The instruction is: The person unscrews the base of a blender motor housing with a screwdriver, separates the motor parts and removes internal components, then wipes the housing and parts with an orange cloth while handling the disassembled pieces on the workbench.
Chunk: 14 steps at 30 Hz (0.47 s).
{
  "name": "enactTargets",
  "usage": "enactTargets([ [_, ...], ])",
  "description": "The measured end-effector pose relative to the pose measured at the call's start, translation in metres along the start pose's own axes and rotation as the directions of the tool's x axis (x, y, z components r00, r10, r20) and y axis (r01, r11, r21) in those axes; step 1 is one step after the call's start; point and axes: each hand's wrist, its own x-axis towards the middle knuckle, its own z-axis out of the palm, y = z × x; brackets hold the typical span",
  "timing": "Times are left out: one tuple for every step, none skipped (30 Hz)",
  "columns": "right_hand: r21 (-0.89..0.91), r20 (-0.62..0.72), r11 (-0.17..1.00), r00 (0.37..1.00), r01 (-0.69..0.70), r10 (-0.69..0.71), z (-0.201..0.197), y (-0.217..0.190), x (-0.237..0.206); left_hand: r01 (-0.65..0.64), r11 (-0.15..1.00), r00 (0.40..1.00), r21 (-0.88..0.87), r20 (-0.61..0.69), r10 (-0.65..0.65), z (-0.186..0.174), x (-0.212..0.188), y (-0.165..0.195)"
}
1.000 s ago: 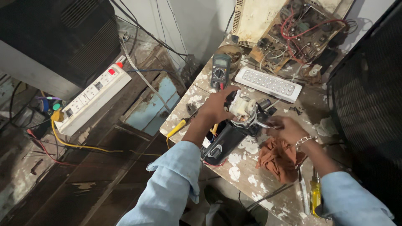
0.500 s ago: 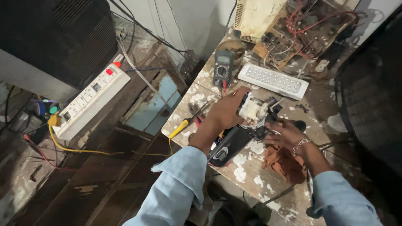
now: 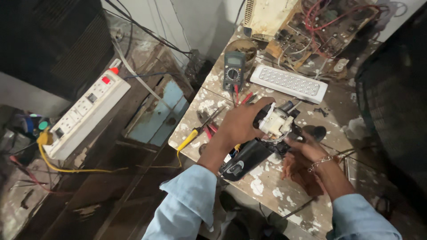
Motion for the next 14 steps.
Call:
enactTargets([
  [-0.013, -0.054, 1.0, 0.998, 0.011, -0.012, -0.002, -0.002, -0.006, 0.019, 1.0, 1.0, -0.014, 0.005, -0.019, 0.0, -0.001, 0.001],
  [-0.026, -0.106, 0.999, 0.994, 0.024, -0.027, -0.002, -0.006, -0.012, 0.036, 0.999, 0.999, -0.025, 0.008, -0.036, -0.001, -0.002, 0.002],
  [-0.037, -0.158, 0.999, 0.987, 0.038, -0.043, -0.002, -0.01, -0.018, 0.053, 0.998, 0.999, -0.034, 0.013, -0.053, -0.003, -0.003, 0.002],
  [-0.022, -0.193, 0.999, 0.98, 0.039, -0.042, -0.002, -0.015, -0.024, 0.045, 0.997, 0.999, -0.062, -0.004, -0.045, -0.003, -0.004, 0.003],
  [-0.008, -0.227, 0.999, 0.973, 0.041, -0.042, -0.002, -0.02, -0.028, 0.038, 0.995, 0.999, -0.089, -0.022, -0.04, -0.003, -0.005, 0.003],
  [0.006, -0.26, 0.999, 0.965, 0.046, -0.043, -0.001, -0.026, -0.031, 0.028, 0.993, 0.999, -0.116, -0.041, -0.033, -0.003, -0.005, 0.003],
  [-0.013, -0.247, 0.994, 0.963, 0.111, -0.11, -0.001, -0.029, -0.034, -0.007, 0.988, 0.997, -0.156, -0.082, -0.006, -0.002, -0.004, 0.003],
  [-0.031, -0.232, 0.984, 0.957, 0.173, -0.175, -0.001, -0.03, -0.038, -0.041, 0.98, 0.992, -0.195, -0.123, 0.017, -0.001, -0.004, 0.003],
  [-0.048, -0.215, 0.971, 0.947, 0.234, -0.239, 0.0, -0.031, -0.041, -0.076, 0.97, 0.986, -0.231, -0.165, 0.038, 0.0, -0.004, 0.002],
  [-0.146, -0.219, 0.943, 0.92, 0.298, -0.325, -0.001, -0.034, -0.042, -0.077, 0.971, 0.976, -0.227, -0.214, 0.028, 0.002, -0.006, 0.001],
  [-0.242, -0.213, 0.903, 0.888, 0.356, -0.407, -0.003, -0.037, -0.043, -0.077, 0.972, 0.965, -0.222, -0.263, 0.016, 0.003, -0.009, 0.001],
  [-0.336, -0.197, 0.85, 0.852, 0.407, -0.486, -0.003, -0.04, -0.044, -0.075, 0.973, 0.951, -0.216, -0.31, 0.004, 0.004, -0.012, 0.001],
  [-0.332, -0.192, 0.84, 0.841, 0.43, -0.507, -0.002, -0.041, -0.044, 0.117, 0.964, 0.96, -0.237, -0.224, -0.171, 0.004, -0.015, 0.001],
  [-0.329, -0.189, 0.829, 0.829, 0.452, -0.527, -0.002, -0.043, -0.045, 0.305, 0.922, 0.93, -0.24, -0.135, -0.343, 0.005, -0.019, 0.0],
])
